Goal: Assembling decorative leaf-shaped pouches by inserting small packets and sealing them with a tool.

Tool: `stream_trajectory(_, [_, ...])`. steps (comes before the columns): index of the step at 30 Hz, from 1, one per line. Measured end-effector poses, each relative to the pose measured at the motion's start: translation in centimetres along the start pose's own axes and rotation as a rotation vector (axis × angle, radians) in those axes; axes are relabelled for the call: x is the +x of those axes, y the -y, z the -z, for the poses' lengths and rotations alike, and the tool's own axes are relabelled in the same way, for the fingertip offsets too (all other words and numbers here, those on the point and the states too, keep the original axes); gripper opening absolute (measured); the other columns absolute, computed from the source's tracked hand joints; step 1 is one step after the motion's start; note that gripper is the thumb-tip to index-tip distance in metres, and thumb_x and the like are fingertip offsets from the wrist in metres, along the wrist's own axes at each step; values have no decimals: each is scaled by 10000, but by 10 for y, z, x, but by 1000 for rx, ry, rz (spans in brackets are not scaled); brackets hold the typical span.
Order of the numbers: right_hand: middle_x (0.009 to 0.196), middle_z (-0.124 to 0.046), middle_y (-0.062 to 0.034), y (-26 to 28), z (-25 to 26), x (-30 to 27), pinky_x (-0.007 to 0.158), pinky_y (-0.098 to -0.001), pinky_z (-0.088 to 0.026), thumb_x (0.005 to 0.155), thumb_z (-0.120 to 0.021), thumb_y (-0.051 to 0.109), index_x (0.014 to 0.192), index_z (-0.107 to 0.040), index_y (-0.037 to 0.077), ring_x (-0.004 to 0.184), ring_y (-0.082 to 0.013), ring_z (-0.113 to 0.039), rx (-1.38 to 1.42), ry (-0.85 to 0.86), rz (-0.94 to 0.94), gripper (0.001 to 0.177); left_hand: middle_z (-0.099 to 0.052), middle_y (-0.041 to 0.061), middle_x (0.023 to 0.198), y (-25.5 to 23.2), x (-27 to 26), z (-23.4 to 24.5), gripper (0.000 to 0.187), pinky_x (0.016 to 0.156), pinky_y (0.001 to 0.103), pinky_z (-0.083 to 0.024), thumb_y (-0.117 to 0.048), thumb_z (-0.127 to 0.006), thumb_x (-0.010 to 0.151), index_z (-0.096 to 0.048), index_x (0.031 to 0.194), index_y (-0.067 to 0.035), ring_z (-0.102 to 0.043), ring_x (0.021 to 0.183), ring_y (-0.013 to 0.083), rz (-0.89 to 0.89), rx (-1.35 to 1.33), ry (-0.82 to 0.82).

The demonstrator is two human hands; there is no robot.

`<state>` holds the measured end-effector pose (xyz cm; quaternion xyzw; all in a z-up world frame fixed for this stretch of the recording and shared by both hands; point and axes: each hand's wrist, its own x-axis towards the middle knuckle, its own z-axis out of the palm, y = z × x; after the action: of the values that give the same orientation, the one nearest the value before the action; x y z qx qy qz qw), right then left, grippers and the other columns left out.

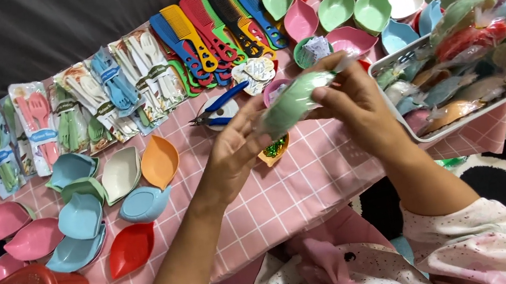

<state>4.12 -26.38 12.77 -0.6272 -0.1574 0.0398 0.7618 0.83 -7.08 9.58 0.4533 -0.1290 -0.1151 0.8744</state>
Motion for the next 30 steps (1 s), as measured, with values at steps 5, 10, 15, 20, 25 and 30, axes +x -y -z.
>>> stream_trajectory(5, [1076, -504, -209, 19, 40, -12, 686, -387, -548, 841, -503, 114, 1140, -375, -58, 852, -200, -573, -146, -44, 97, 368, -614, 94, 1054, 2, 40, -19, 476, 839, 273, -513, -32, -672, 746, -532, 1200, -8, -606, 959, 150, 69, 127, 74])
stream_trajectory(10, [1148, -459, -114, 42, 64, -28, 795, -252, -479, 850, -547, 121, 1095, -415, 72, 979, -160, -502, -212, -94, 230, 283, -621, 133, 1084, -1, 72, -55, 426, 886, 288, -525, 6, -648, 741, -551, 1154, -18, -610, 977, 167, 154, 239, 183])
stream_trajectory(15, [1182, -505, -168, 31, 77, -23, 785, -472, -512, 729, -547, 306, 1222, -372, 107, 1060, -301, -541, 261, -190, -109, 560, -597, 111, 1145, 22, 95, -59, 441, 895, 287, -520, -75, -681, 738, -553, 1159, -38, -592, 1020, 171, 82, 215, 227])
stream_trajectory(20, [1053, -554, -150, 33, 79, -19, 823, -466, -510, 734, -598, 270, 1190, -413, 109, 997, -304, -578, 346, -189, -82, 518, -652, 102, 978, 32, 105, -65, 372, 813, 298, -562, -58, -719, 682, -604, 1036, -43, -634, 927, 183, 89, 243, 117])
stream_trajectory(25, [1086, -511, -188, 41, 94, -32, 841, -411, -544, 775, -596, 222, 1217, -352, 78, 951, -300, -577, 233, -153, 74, 525, -647, 123, 1020, 42, 116, -82, 315, 859, 273, -539, -50, -674, 742, -604, 1049, -39, -634, 933, 192, 30, 293, 239])
stream_trajectory(30, [1155, -561, -143, 57, 119, -48, 892, -342, -572, 710, -648, 264, 1220, -415, 131, 1039, -260, -599, 76, -429, 208, 576, -616, 181, 1099, 64, 132, -126, 337, 835, 285, -587, -2, -586, 816, -529, 1148, -24, -635, 978, 261, -13, 320, 272])
